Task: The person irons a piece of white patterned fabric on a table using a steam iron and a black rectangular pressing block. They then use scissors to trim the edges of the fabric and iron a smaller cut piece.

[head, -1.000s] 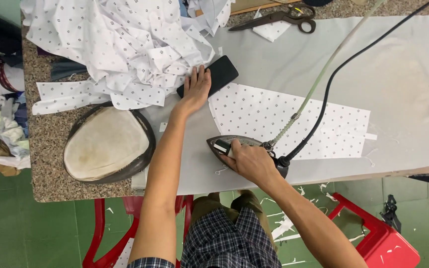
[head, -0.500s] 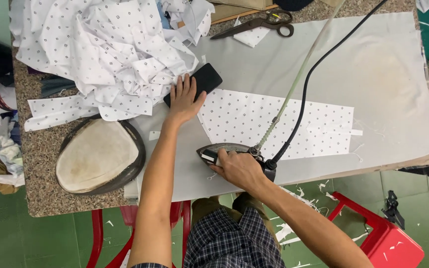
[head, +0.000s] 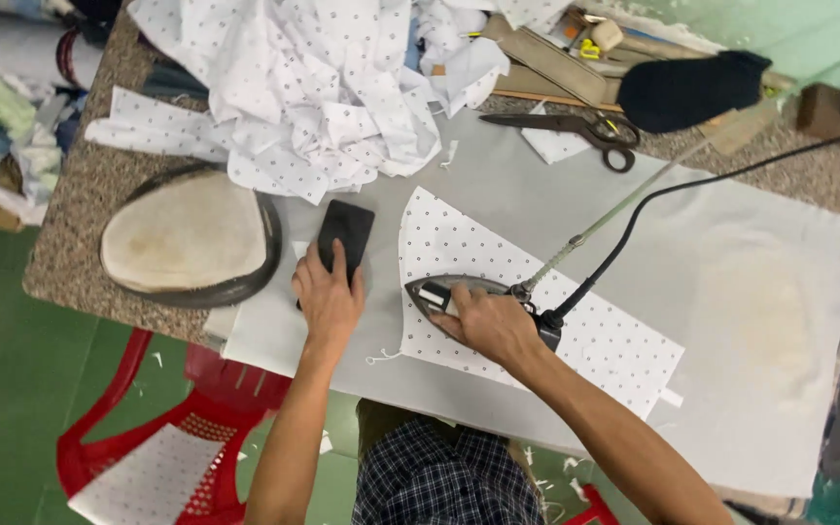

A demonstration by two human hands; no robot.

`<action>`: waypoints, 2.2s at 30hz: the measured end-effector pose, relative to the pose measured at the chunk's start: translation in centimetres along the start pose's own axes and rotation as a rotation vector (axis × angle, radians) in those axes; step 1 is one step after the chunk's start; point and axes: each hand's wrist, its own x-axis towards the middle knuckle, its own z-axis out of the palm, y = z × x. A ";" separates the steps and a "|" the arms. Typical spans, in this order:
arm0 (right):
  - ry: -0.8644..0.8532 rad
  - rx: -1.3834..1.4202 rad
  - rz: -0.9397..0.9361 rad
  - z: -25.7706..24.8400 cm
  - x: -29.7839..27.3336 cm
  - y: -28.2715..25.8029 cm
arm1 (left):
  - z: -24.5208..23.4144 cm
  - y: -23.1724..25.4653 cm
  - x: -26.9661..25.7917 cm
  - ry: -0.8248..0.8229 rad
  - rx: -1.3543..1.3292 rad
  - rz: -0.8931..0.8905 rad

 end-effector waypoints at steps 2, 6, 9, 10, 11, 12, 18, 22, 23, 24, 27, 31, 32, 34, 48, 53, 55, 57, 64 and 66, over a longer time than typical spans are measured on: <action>-0.011 -0.011 -0.036 -0.7 1.7 2.1 | -2.2 1.2 -2.5 0.020 0.028 -0.101; 0.011 -0.001 -0.066 -2.6 5.4 5.2 | -4.7 3.5 -5.5 0.067 0.057 -0.254; 0.067 -0.085 -0.040 -3.1 7.4 6.7 | -4.4 3.8 -6.5 0.073 0.041 -0.307; 0.064 -0.085 -0.053 -3.3 7.2 7.4 | -4.1 3.9 -6.9 0.073 0.050 -0.318; 0.077 -0.080 -0.029 -3.6 7.2 8.2 | -3.8 3.7 -7.0 0.069 0.040 -0.319; 0.090 -0.074 -0.005 -3.9 7.0 8.9 | -3.5 3.6 -7.1 0.065 0.031 -0.321; 0.065 -0.046 0.217 -4.4 2.9 16.9 | -6.8 9.8 -6.1 0.035 -0.262 -0.204; 0.115 -0.035 0.368 -3.2 -0.7 23.5 | -4.9 20.0 -6.8 -0.046 -0.428 -0.011; 0.113 -0.013 0.427 -2.7 -1.3 25.2 | -4.2 22.5 -6.9 -0.104 -0.496 0.080; 0.112 0.008 0.487 -2.1 -1.9 26.9 | -3.6 24.9 -7.2 -0.162 -0.563 0.172; 0.121 0.046 0.564 -0.9 -3.6 30.0 | -1.0 29.0 -6.2 -0.164 -0.506 0.274; 0.156 0.132 0.556 -2.0 -5.8 29.7 | -1.0 27.2 -3.1 -0.240 -0.449 0.200; 0.158 0.179 0.544 -2.3 -6.1 29.4 | -1.2 26.0 -2.7 -0.257 -0.410 0.121; 0.164 0.228 0.534 -3.1 -6.1 28.7 | -1.5 23.3 -2.6 -0.271 -0.369 0.046; -0.025 0.155 0.073 -6.4 -10.5 8.7 | -2.3 14.1 -8.6 0.020 -0.256 -0.169; 0.136 0.026 -0.079 2.9 -13.1 5.3 | -2.0 13.7 -9.0 -0.002 -0.302 -0.159; 0.119 0.039 -0.080 4.3 -14.1 4.6 | -2.3 13.8 -8.7 -0.009 -0.268 -0.158; 0.093 0.043 -0.035 3.8 -15.5 4.1 | -2.6 14.0 -8.5 0.009 -0.242 -0.142; -0.009 0.123 0.181 5.4 -20.0 7.0 | -3.8 14.3 -8.1 0.057 -0.222 -0.053; -0.054 0.068 0.230 5.8 -21.6 8.0 | -3.5 14.0 -8.3 -0.074 -0.268 -0.010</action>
